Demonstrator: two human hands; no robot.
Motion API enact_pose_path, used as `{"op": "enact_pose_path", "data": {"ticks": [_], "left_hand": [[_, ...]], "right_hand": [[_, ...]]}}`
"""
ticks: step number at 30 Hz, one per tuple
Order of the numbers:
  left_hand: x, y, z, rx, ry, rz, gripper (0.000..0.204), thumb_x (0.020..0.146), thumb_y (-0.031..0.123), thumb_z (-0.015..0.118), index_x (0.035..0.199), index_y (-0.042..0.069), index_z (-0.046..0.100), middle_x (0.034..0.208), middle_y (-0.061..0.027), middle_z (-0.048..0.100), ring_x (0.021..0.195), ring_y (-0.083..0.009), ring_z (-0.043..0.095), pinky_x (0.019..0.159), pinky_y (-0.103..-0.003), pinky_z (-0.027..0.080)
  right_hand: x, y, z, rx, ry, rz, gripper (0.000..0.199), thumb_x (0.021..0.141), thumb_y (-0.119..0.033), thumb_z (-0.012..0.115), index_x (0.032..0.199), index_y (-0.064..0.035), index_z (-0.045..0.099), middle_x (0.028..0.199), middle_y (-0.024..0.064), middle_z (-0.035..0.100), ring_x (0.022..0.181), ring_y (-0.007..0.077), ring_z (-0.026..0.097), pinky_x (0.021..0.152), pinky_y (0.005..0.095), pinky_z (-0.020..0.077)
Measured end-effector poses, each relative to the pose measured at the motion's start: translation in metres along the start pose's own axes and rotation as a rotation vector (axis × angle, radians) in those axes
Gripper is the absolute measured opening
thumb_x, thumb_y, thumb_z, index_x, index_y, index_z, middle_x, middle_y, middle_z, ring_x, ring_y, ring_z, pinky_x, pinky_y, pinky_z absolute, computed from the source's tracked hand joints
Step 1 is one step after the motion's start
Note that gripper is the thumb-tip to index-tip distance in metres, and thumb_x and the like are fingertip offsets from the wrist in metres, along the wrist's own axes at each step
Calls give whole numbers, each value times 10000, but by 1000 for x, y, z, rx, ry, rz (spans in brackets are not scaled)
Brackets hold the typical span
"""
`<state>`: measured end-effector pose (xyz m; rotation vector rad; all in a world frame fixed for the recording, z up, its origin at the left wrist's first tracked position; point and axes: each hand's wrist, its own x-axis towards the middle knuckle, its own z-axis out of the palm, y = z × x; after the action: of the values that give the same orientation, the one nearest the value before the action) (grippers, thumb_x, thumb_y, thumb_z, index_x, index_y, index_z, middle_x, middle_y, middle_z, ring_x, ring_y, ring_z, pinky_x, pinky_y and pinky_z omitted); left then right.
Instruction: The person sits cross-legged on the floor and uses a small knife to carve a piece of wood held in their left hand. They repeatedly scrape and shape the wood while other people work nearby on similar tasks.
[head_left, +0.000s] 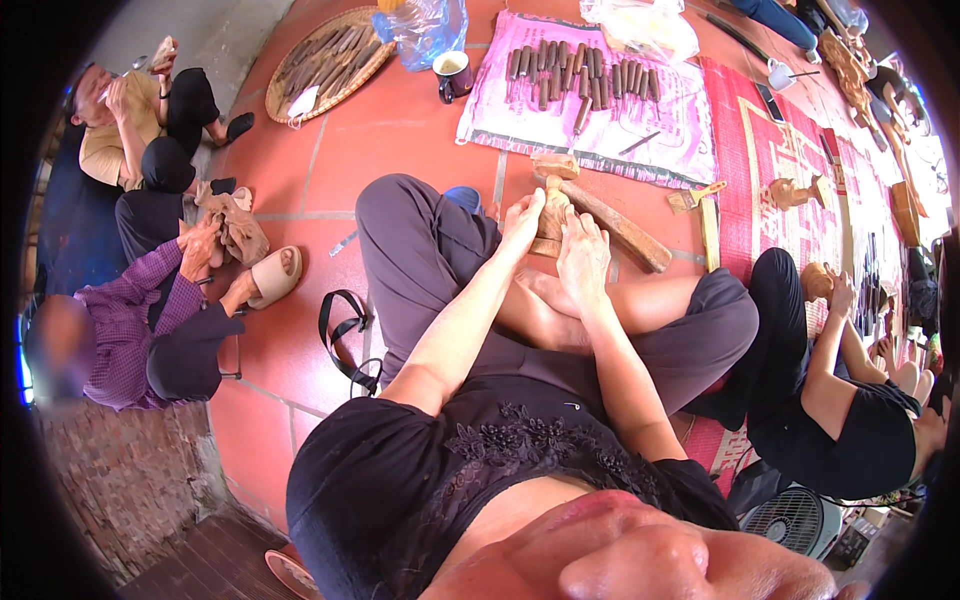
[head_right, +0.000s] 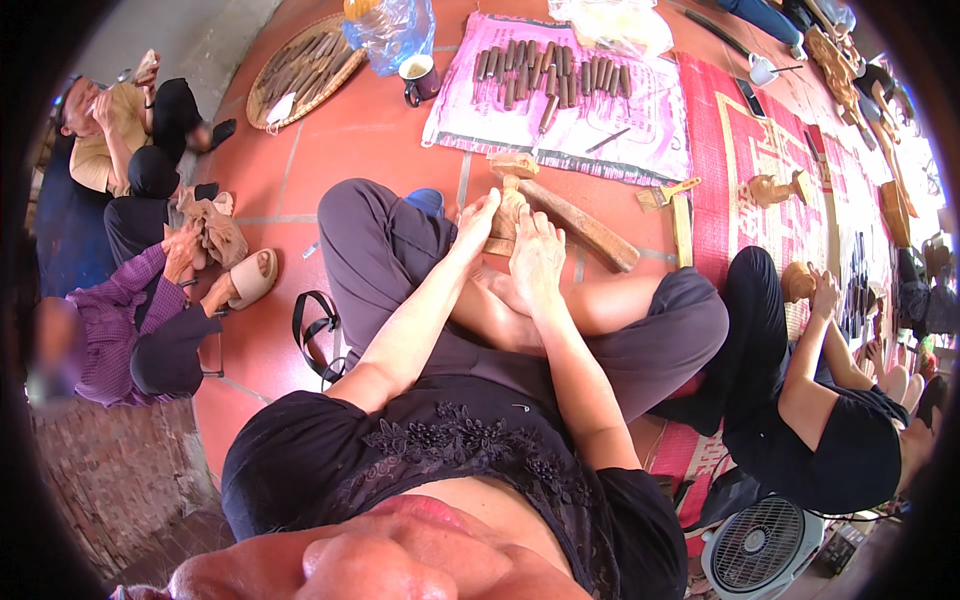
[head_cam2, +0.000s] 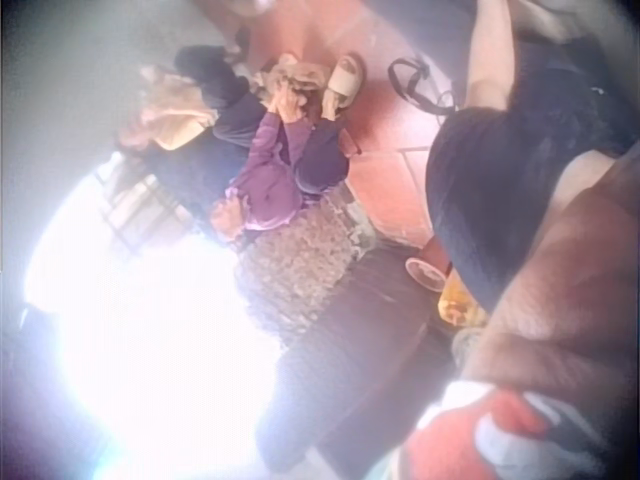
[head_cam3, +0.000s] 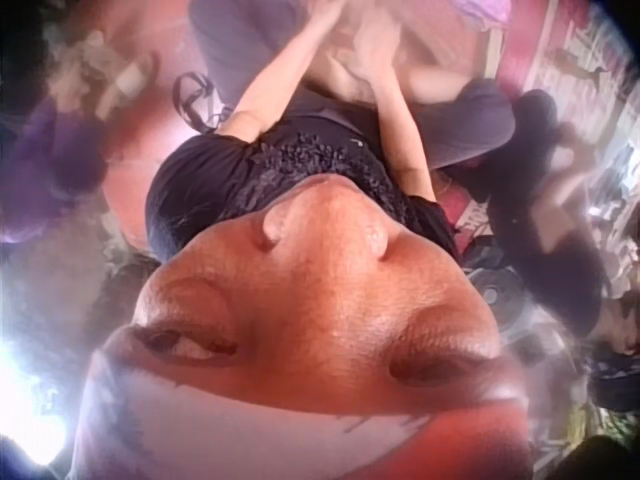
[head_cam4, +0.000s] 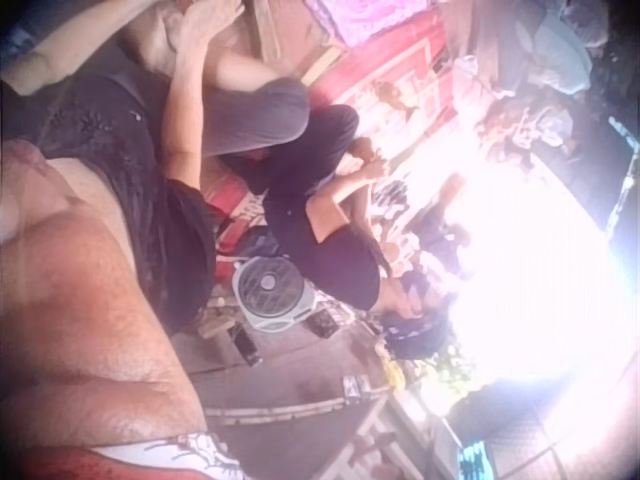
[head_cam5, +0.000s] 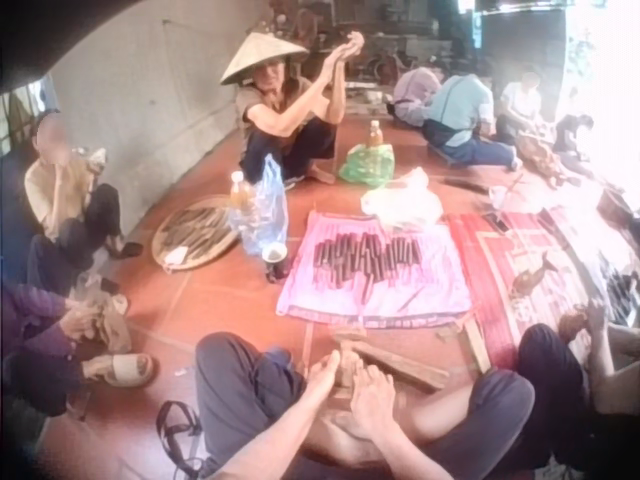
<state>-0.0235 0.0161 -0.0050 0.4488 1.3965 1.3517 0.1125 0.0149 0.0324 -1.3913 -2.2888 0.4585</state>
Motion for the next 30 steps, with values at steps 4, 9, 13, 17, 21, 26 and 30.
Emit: {"op": "enact_pose_path", "data": {"ticks": [4, 9, 13, 17, 21, 26, 30], "left_hand": [[0, -6, 4, 6, -93, -23, 496, 1010, 447, 561, 1229, 9, 642, 1105, -53, 692, 1018, -129, 635, 896, -282, 480], [-4, -7, 6, -36, -60, -7, 421, 1029, 399, 550, 1153, 11, 655, 1015, -19, 681, 922, -83, 613, 822, -258, 478], [2, -4, 2, -30, -34, 2, 422, 1029, 390, 551, 1177, 8, 650, 1031, -20, 683, 927, -81, 613, 826, -253, 477], [5, -16, 2, -34, -109, -17, 448, 1018, 410, 564, 1210, 15, 649, 1076, -38, 695, 964, -113, 637, 861, -266, 485], [-3, -7, 6, -49, -83, -18, 432, 1018, 412, 564, 1151, 13, 661, 1044, -33, 693, 937, -102, 630, 838, -263, 485], [7, -7, -1, -29, -26, 66, 417, 1019, 410, 564, 1112, 19, 672, 1012, -22, 687, 907, -91, 623, 812, -259, 488], [6, -13, 5, -44, -75, -1, 402, 1016, 410, 571, 1110, 34, 678, 989, -7, 681, 902, -83, 616, 814, -250, 477]], "right_hand": [[16, 11, 1, -48, 125, -25, 322, 989, -142, 472, 1232, 13, 615, 1148, 196, 640, 1052, 341, 610, 921, 468, 445], [15, 14, 4, -36, 168, -54, 321, 983, -136, 479, 1235, 9, 614, 1090, 188, 634, 1014, 339, 615, 898, 458, 448], [2, 6, 5, -33, 96, -35, 318, 979, -134, 486, 1239, -2, 613, 1016, 165, 614, 969, 329, 616, 866, 449, 448], [22, 21, 5, 45, 158, -23, 299, 975, -121, 487, 1213, -1, 624, 1072, 176, 618, 992, 354, 617, 884, 473, 449], [15, 17, 3, 34, 162, 3, 287, 977, -122, 489, 1188, 3, 637, 1075, 198, 627, 1000, 379, 614, 894, 478, 459], [1, 3, -5, 85, 54, 37, 294, 978, -124, 491, 1198, 1, 640, 1048, 207, 631, 991, 386, 616, 910, 464, 467], [20, 23, 1, 118, 174, 3, 270, 975, -123, 495, 1160, 6, 643, 1035, 201, 633, 963, 389, 623, 867, 472, 479]]}}
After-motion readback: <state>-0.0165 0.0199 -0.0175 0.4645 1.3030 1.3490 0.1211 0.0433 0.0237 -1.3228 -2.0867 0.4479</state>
